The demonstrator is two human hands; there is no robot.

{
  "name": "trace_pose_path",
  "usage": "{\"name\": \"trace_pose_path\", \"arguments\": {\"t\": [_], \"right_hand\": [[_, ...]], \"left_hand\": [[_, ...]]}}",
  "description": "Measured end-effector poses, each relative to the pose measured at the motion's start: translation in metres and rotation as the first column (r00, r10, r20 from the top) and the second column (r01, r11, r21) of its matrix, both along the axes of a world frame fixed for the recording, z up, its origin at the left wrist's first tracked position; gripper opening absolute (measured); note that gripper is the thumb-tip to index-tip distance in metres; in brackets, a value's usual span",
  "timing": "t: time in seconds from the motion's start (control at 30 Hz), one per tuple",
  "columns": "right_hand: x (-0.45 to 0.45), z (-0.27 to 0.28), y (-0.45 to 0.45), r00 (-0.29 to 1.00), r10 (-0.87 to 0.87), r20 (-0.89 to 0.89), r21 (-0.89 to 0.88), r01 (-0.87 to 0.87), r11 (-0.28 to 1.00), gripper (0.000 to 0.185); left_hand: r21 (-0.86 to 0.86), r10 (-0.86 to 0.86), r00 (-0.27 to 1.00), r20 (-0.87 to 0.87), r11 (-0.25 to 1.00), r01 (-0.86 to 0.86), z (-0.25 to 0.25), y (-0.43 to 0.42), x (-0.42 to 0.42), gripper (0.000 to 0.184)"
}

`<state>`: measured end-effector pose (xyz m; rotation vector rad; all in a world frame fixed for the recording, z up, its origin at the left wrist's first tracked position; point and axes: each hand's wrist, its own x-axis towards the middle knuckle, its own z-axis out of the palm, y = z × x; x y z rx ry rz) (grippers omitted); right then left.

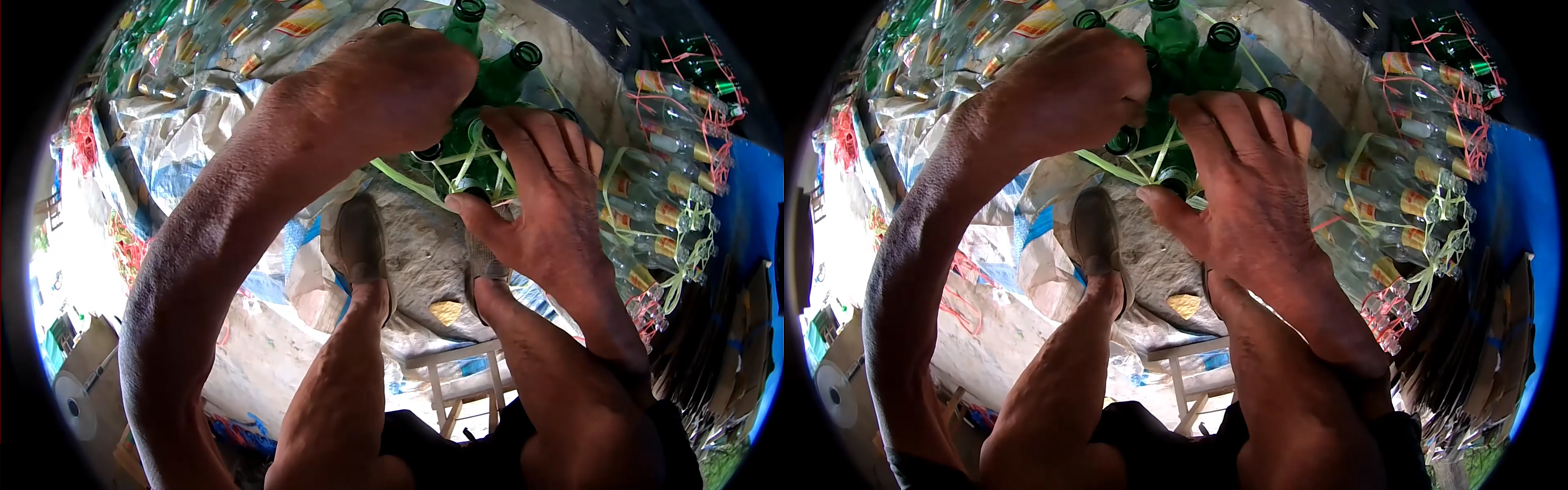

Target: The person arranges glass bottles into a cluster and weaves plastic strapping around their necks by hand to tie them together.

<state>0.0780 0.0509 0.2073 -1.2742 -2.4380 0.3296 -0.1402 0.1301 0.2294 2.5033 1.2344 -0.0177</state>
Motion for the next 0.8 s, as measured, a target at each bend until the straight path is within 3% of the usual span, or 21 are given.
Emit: {"name": "trace_pose_path", "arguments": {"t": [0.3,0.4,0.53,0.6,0.7,0.77,0.8], "right_hand": [[0.0,0.002,0.0,1.0,-0.002,0.007,-0.004,0.002,1.0,0.075],[0.001,0.003,0.0,1.0,-0.01,0.011,-0.027,0.011,1.0,0.076],[-0.001,0.007,0.0,0.999,-0.031,0.031,-0.055,0.033,0.998,0.079],[-0.002,0.007,-0.002,0.999,-0.034,0.033,-0.054,0.036,0.998,0.08],[0.0,0.005,-0.001,0.999,-0.027,0.035,-0.031,0.028,0.999,0.081],[-0.001,0.003,0.0,0.999,-0.024,0.032,-0.008,0.024,1.0,0.08],[-0.001,0.002,0.0,0.999,-0.023,0.031,-0.009,0.024,1.0,0.08]], "left_hand": [[0.286,-0.041,0.999,0.015,0.958,0.035,-0.008,-0.018,-0.009,0.01],[0.394,0.038,0.998,0.048,0.918,-0.054,-0.011,-0.032,-0.011,0.009],[0.282,0.264,0.957,0.117,0.916,-0.287,-0.015,-0.052,-0.018,0.008],[0.155,0.403,0.875,0.27,0.878,-0.452,-0.02,-0.069,-0.018,0.008],[-0.078,0.601,0.617,0.508,0.746,-0.662,-0.041,-0.089,-0.014,0.012],[-0.317,0.719,0.374,0.586,0.628,-0.71,-0.048,-0.097,-0.009,0.011],[-0.332,0.741,0.342,0.578,0.596,-0.731,-0.044,-0.101,-0.005,0.011]]}}
